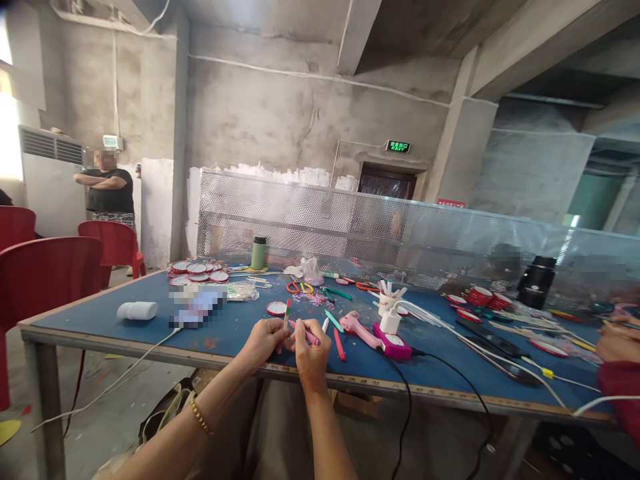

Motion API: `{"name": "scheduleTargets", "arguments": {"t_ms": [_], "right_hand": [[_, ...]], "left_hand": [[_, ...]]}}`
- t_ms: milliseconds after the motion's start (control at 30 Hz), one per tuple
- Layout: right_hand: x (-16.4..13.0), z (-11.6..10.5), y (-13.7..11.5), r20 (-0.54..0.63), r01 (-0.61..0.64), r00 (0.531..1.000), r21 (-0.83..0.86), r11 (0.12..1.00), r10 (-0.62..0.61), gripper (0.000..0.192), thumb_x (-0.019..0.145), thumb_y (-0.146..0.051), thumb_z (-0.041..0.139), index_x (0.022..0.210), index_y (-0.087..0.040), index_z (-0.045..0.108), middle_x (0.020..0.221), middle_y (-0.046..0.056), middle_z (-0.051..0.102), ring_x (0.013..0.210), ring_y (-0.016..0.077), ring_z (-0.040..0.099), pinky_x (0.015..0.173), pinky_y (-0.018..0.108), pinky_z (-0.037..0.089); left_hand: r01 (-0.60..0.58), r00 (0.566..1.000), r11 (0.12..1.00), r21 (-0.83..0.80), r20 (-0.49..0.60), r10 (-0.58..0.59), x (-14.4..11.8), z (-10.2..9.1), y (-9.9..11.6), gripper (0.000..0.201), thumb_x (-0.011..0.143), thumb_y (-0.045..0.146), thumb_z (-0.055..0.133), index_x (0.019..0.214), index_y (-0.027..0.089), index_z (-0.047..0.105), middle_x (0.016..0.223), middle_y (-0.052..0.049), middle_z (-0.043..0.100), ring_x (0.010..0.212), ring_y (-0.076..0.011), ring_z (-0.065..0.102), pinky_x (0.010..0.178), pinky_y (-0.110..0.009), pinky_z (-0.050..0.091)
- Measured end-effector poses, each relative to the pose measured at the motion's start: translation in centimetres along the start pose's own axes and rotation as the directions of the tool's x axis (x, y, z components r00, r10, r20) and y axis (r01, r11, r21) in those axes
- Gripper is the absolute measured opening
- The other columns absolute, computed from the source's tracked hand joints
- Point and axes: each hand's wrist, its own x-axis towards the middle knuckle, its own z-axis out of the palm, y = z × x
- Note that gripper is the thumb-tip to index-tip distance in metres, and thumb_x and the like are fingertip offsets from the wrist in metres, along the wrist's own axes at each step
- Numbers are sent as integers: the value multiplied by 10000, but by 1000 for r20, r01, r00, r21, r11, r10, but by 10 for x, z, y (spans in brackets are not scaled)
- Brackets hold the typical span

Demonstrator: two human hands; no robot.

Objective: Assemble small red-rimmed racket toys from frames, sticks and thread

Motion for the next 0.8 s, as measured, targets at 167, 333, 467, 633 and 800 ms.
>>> {"name": "scheduleTargets", "arguments": {"t_ms": [167,333,467,633,800], "right_hand": [[1,0,-2,45,9,999,-6,1000,-8,332,913,-443,607,697,-191,594,559,-28,609,413,108,551,431,212,447],[1,-1,-3,6,-2,1000,-30,1000,2,348,913,-442,597,670,-194,578,558,-27,606,408,107,551,422,209,443],[1,0,-3,31,5,999,-16,1000,-4,333,911,-438,602,686,-194,588,552,-29,607,410,109,551,426,210,444],[1,1,-5,8,12,1000,-17,1000,-12,343,908,-427,601,655,-197,574,546,-27,606,411,108,545,424,210,442],[0,0,-4,39,10,999,-17,1000,-9,315,913,-427,603,703,-192,599,565,-23,624,417,114,566,437,216,455]], "left_hand": [[-13,1000,1000,3,-12,13,1,1,-1,323,837,382,480,603,183,580,619,-25,707,476,-126,564,539,-225,416],[1,1000,1000,-8,-8,-1,2,1,-3,297,832,363,483,627,182,598,634,-27,721,472,-125,564,543,-226,420],[-11,1000,1000,2,-14,11,2,1,-4,310,837,372,486,615,182,588,619,-27,710,468,-122,560,533,-222,410],[-10,1000,1000,-9,-6,10,2,1,-4,310,838,375,479,611,185,570,617,-27,708,464,-123,563,531,-221,415],[-5,1000,1000,11,-11,5,2,1,-3,330,844,396,478,615,183,582,625,-29,710,469,-122,565,533,-219,413]]}}
